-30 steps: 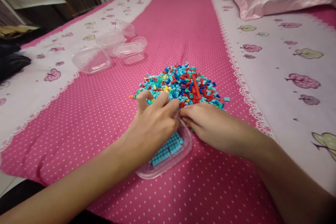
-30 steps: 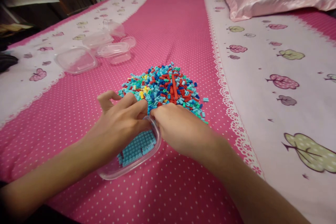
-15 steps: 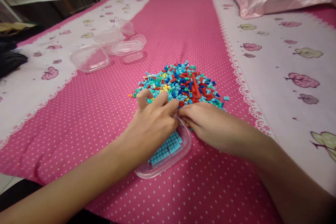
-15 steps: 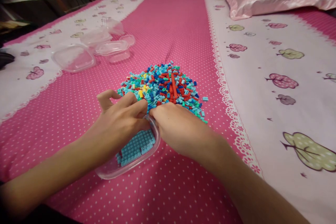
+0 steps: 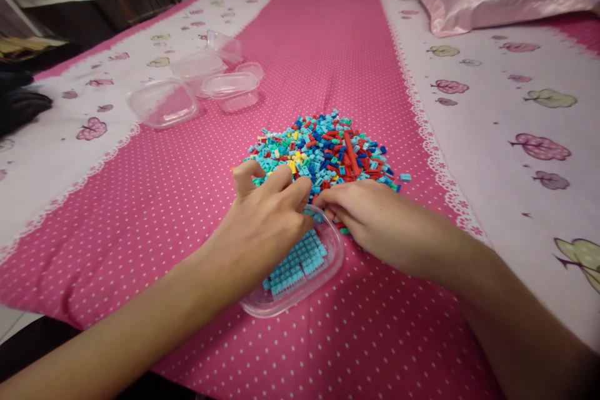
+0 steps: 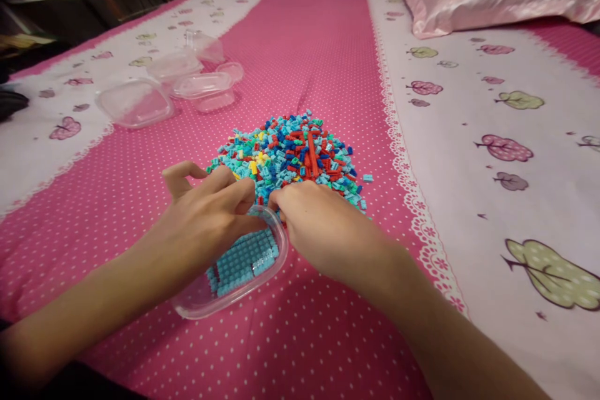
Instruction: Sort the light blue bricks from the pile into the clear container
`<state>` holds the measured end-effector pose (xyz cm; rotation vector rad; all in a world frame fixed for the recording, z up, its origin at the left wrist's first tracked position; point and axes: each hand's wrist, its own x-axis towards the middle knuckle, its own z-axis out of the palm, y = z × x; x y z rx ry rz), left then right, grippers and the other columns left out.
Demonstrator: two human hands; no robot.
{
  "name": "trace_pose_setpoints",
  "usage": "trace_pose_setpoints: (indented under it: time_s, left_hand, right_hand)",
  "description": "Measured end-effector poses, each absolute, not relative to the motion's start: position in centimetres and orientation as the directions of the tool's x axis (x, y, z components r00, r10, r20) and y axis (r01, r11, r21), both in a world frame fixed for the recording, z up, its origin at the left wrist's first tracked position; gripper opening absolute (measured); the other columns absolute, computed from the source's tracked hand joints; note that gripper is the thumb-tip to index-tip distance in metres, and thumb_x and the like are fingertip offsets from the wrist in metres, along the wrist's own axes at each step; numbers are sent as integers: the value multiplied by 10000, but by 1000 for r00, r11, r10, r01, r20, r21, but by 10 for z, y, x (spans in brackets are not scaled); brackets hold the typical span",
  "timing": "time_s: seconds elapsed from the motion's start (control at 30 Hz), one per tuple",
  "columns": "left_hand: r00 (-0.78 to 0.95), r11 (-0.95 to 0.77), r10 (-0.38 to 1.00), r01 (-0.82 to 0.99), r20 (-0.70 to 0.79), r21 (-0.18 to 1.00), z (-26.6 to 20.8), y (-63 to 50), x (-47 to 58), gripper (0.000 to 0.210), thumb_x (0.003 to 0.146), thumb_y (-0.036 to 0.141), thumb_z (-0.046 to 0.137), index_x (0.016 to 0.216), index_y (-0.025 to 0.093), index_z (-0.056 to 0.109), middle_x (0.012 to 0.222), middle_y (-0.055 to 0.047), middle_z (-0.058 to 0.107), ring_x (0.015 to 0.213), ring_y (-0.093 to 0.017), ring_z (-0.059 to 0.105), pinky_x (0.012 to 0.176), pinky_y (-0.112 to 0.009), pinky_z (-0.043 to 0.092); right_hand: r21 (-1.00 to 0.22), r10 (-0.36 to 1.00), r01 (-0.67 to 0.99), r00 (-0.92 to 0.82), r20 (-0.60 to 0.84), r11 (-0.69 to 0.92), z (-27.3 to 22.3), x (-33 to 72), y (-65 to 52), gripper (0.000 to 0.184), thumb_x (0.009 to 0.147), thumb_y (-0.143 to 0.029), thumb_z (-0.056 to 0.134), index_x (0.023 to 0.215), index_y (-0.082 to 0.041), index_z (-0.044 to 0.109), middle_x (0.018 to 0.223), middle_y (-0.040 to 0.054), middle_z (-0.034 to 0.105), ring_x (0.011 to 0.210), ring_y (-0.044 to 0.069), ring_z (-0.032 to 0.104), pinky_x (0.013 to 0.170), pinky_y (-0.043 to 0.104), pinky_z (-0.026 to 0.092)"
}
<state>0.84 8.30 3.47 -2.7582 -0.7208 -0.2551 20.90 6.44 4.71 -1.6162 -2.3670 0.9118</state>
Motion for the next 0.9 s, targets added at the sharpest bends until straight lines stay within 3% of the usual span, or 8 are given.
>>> trace_pose_setpoints:
  time_s: [0.43, 0.57, 0.9]
  left_hand:
    - [874, -848, 420, 474, 245, -238, 31, 85, 8, 146, 824, 285, 844, 722, 258, 743, 763, -16, 517, 798, -228, 436, 787, -432, 265]
    - [877, -854, 411, 466, 249, -233, 33, 85, 6, 126, 893, 295, 778, 775, 257, 757, 774, -19, 519, 793, -223, 439, 775, -426, 269]
    - [877, -851, 398, 463, 268, -250, 35, 85, 12, 154, 888, 259, 779, 743, 248, 730, 785, -23, 554, 790, -234, 467, 777, -444, 302]
  right_hand:
    - [-566, 885, 783, -427, -188, 258, 45, 211, 63, 276, 977, -107, 466, 834, -208, 678, 858, 45, 739, 801, 169, 642, 696, 277, 373]
    - [-576, 882, 780, -426, -202, 245, 45, 210, 64, 268, 976, -108, 465, 844, -210, 674, 889, 44, 747, 831, 172, 649, 716, 285, 371]
    - [-554, 876, 796, -427, -223, 246, 45, 209, 64, 276, 970, -109, 416, 770, -193, 587, 846, 54, 722, 772, 169, 620, 672, 302, 329]
